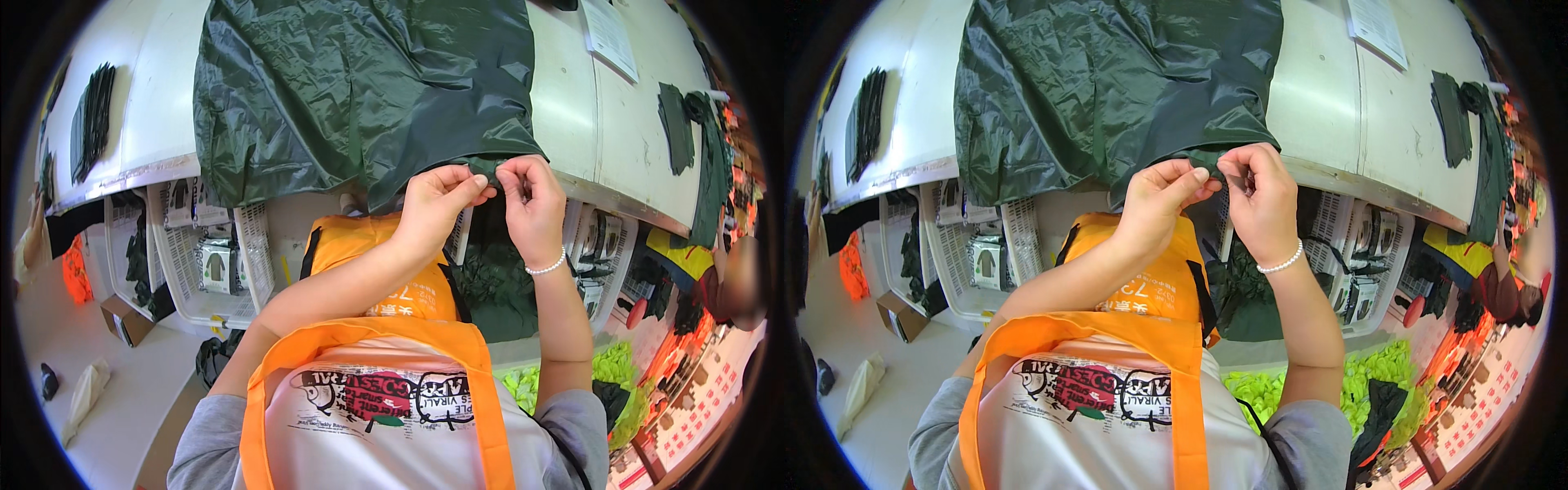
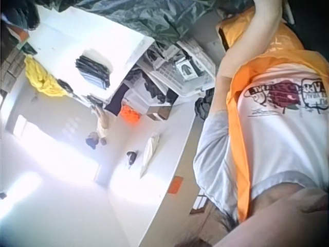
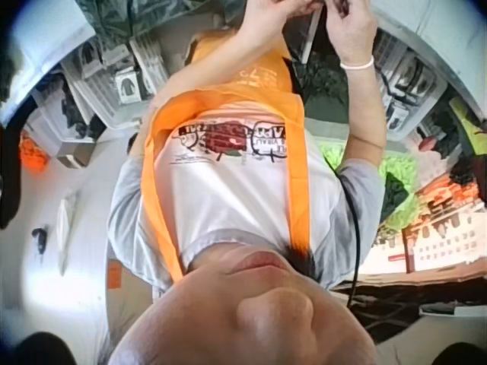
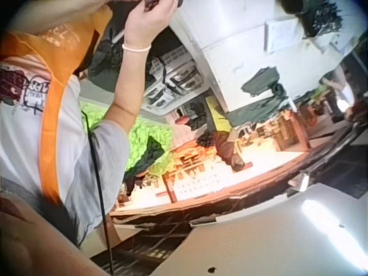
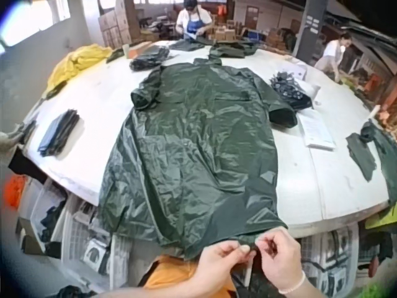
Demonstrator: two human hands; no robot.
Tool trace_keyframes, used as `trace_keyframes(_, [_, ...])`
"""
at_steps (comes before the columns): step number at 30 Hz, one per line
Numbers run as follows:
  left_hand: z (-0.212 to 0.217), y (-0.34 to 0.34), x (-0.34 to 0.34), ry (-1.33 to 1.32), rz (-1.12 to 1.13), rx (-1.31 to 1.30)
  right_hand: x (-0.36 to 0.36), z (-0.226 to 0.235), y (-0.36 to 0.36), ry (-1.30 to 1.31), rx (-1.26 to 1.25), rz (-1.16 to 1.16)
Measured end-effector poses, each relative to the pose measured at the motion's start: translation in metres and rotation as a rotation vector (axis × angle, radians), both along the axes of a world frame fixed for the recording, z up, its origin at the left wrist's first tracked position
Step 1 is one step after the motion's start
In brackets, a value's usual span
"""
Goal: The person folds a dark green jacket on a white table. They smooth the fabric, fold the sleeves inward, fold the sides, and then fold the jacket in half before placing it on a stack of similar jackets.
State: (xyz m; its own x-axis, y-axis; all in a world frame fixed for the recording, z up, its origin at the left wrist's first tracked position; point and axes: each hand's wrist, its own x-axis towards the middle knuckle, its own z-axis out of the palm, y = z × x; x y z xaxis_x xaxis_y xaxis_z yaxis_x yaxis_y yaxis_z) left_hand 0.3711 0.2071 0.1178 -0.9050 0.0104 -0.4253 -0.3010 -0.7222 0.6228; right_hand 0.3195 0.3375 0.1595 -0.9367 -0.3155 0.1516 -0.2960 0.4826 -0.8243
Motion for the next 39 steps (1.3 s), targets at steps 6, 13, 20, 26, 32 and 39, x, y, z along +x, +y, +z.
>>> trace_keyframes(6, [0.007, 0.005, 0.000, 0.057, 0.097, 0.118, 0.002, -0.005, 0.000, -0.465, -0.394, -0.080])
trace_keyframes(13, [0.008, 0.008, -0.001, 0.040, 0.070, -0.002, -0.002, 0.007, 0.008, -0.479, -0.397, -0.085])
trace_keyframes(20, [0.006, 0.014, -0.004, 0.080, 0.061, -0.019, 0.004, 0.016, 0.035, -0.276, -0.090, 0.122])
trace_keyframes(26, [0.011, 0.014, -0.007, 0.134, 0.052, -0.091, 0.001, 0.028, 0.034, -0.213, 0.037, 0.146])
trace_keyframes(32, [0.013, 0.013, -0.007, 0.166, 0.021, -0.159, -0.004, 0.023, 0.032, -0.134, 0.027, 0.159])
trace_keyframes(39, [0.014, 0.012, -0.007, 0.126, 0.025, -0.165, -0.005, 0.019, 0.033, -0.234, -0.063, 0.123])
